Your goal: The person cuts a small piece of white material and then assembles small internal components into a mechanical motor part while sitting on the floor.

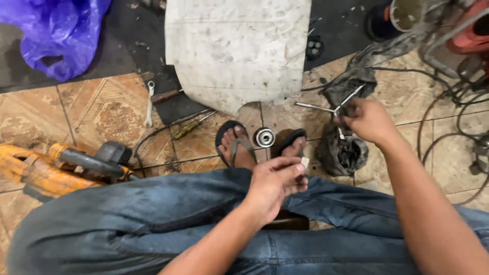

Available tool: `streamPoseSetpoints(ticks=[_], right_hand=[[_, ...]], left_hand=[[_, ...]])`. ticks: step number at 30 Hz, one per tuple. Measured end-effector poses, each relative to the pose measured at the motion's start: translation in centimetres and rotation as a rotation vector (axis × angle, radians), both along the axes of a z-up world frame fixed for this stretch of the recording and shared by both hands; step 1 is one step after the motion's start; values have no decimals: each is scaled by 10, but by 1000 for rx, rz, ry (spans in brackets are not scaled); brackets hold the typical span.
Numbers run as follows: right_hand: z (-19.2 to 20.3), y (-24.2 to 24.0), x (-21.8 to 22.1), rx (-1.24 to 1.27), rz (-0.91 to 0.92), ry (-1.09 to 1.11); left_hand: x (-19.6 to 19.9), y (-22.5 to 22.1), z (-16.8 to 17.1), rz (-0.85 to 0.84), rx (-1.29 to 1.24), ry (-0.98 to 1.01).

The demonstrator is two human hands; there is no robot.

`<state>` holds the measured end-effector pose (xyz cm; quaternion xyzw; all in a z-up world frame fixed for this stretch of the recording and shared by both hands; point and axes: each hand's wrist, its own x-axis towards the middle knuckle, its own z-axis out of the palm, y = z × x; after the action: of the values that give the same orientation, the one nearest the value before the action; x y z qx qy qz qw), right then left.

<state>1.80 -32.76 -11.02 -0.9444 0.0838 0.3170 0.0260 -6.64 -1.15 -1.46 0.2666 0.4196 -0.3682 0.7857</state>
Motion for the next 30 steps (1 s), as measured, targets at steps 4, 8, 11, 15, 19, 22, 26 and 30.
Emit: streamPoseSetpoints(ticks=[4,8,11,15,19,22,26,30], right_hand=[[155,88,8,836,-545,-157],[186,116,-36,1179,-556,-345],[161,135,-57,1230,-652,-371],[144,144,-72,1268,-748,-314],[145,149,-69,1341,-835,-275],[138,152,-67,1340,-817,-319],[131,149,-71,1325,-810,-385],[130,149,-74,1318,-780,-423]], left_hand=[[13,9,22,-10,199,-462],[29,20,35,45,127,-513],[35,20,41,-19,222,-570],[38,22,54,-93,297,-560],[40,22,56,-125,375,-599],[39,15,53,-104,430,-552],[38,13,50,-79,489,-541],[37,13,47,-114,505,-595]])
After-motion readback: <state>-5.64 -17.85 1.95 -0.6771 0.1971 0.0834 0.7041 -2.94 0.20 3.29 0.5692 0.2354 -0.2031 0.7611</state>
